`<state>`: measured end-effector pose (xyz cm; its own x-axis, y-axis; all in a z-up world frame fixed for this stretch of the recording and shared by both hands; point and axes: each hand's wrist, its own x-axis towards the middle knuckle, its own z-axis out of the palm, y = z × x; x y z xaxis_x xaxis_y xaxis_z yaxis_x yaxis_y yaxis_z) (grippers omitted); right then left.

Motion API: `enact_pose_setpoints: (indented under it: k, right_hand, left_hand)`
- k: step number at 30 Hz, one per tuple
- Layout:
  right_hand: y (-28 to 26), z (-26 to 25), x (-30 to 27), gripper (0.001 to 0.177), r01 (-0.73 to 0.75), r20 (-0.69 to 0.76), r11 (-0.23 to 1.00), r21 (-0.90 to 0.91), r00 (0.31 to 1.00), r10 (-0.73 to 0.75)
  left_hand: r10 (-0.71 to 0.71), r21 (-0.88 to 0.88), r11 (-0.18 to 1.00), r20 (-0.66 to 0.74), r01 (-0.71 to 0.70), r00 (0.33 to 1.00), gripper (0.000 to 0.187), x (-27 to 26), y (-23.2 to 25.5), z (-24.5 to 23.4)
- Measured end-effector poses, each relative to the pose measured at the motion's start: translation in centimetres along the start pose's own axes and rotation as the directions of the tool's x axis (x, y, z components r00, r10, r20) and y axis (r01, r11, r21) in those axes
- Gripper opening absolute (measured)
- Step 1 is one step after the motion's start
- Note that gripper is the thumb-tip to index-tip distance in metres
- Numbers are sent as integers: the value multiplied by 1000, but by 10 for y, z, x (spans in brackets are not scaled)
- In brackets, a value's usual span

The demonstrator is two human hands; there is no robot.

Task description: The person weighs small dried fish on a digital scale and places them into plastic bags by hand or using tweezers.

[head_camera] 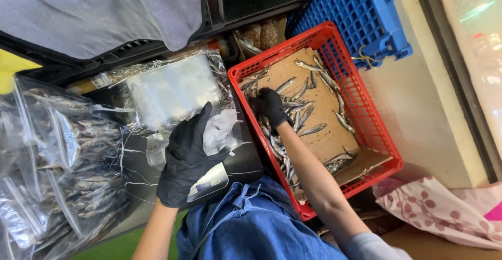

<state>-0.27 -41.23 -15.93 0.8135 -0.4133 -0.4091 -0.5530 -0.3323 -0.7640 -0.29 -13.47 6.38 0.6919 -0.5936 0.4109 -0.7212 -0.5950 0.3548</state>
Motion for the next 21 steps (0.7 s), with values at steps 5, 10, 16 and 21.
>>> enact_pose_setpoints:
  k: [5,10,16,21]
  right_hand:
    - [-6,26,23,51,-73,-48,889,-452,997,58]
    - [7,28,24,53,-108,-74,923,-370,993,87]
    - [25,-48,8,53,85,67,932,-353,996,-65]
    - [48,-103,9,56,272,140,840,-469,962,-233]
  left_hand:
    - [-65,-38,997,46,67,997,110,0,0,10]
    - [-52,-158,986,33,57,998,102,11,6,18]
    - [-77,-261,961,85,97,993,106,6,0,35]
    - [14,-405,914,59,11,998,103,4,-4,51]
